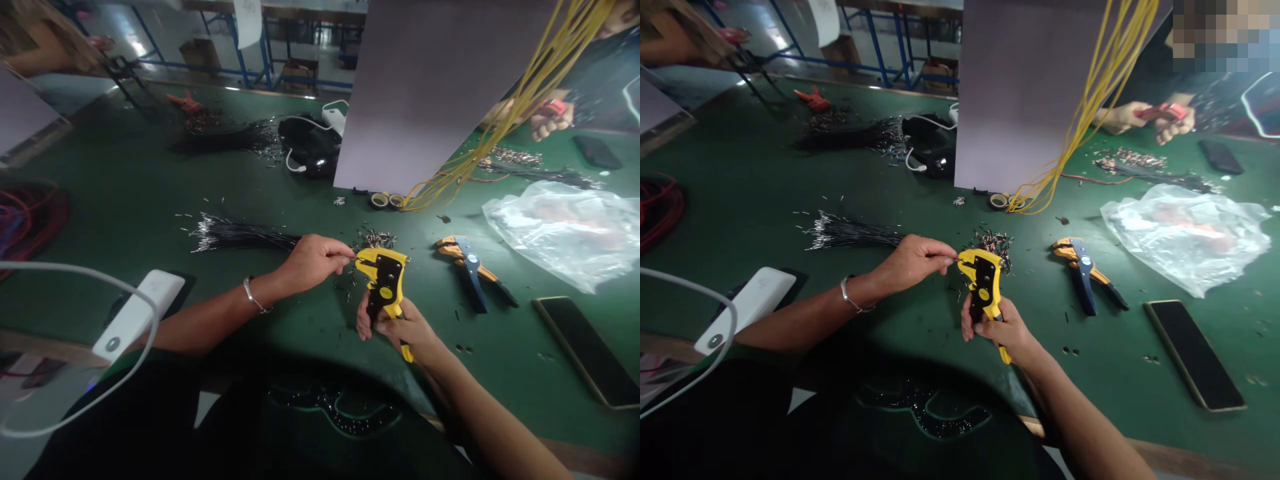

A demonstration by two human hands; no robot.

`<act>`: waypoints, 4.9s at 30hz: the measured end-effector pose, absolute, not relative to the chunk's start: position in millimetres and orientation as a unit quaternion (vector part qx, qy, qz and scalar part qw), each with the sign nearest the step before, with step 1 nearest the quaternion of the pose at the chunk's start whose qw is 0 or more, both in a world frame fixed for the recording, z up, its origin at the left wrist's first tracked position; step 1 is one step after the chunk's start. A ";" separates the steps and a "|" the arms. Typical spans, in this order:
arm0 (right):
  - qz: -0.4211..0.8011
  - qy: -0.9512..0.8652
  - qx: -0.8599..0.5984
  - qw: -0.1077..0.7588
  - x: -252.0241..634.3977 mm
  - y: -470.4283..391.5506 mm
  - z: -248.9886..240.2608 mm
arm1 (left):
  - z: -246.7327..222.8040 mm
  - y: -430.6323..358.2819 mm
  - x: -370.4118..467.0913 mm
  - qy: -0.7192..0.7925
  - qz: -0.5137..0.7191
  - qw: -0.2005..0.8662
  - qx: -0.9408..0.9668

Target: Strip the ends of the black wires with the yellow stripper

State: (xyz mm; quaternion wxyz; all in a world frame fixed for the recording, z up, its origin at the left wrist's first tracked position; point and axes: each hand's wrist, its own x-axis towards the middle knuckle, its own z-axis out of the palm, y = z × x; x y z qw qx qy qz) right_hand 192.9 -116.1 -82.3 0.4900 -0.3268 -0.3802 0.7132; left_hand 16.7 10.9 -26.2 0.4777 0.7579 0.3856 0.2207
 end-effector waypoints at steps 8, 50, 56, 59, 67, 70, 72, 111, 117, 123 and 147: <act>0.716 -0.360 -0.344 0.490 190.5 -119.1 -80.2 | -23.3 9.8 16.8 0.389 0.205 0.489 0.753; 0.679 -0.336 -0.378 0.533 190.5 -113.5 -82.4 | -27.4 9.0 16.6 0.391 0.234 0.465 0.759; 0.645 -0.373 -0.406 0.529 191.0 -111.3 -86.5 | -31.0 -1.4 21.6 0.394 0.238 0.439 0.772; 0.637 -0.380 -0.417 0.525 188.5 -111.1 -87.6 | -33.5 -9.3 25.0 0.401 0.249 0.418 0.776; 0.592 -0.434 -0.443 0.514 182.5 -110.9 -79.4 | -34.3 -28.5 29.5 0.392 0.282 0.316 0.816; 0.549 -0.472 -0.473 0.502 180.3 -112.8 -77.7 | -33.4 -33.0 29.6 0.373 0.274 0.299 0.835; 0.508 -0.496 -0.503 0.493 178.4 -114.7 -76.0 | -33.7 -35.2 29.2 0.353 0.275 0.298 0.843; 0.110 -0.688 -0.608 0.381 179.6 -122.3 -81.8 | -24.6 -36.6 28.9 0.326 0.243 0.571 0.713; 0.113 -0.694 -0.601 0.380 181.0 -121.0 -81.2 | -23.2 -35.6 29.1 0.348 0.227 0.598 0.685; 0.124 -0.689 -0.605 0.379 181.8 -121.1 -80.9 | -19.7 -33.2 30.4 0.364 0.202 0.631 0.655; 0.081 -0.701 -0.598 0.381 181.3 -122.9 -84.0 | -35.1 -28.1 26.6 0.384 0.182 0.670 0.608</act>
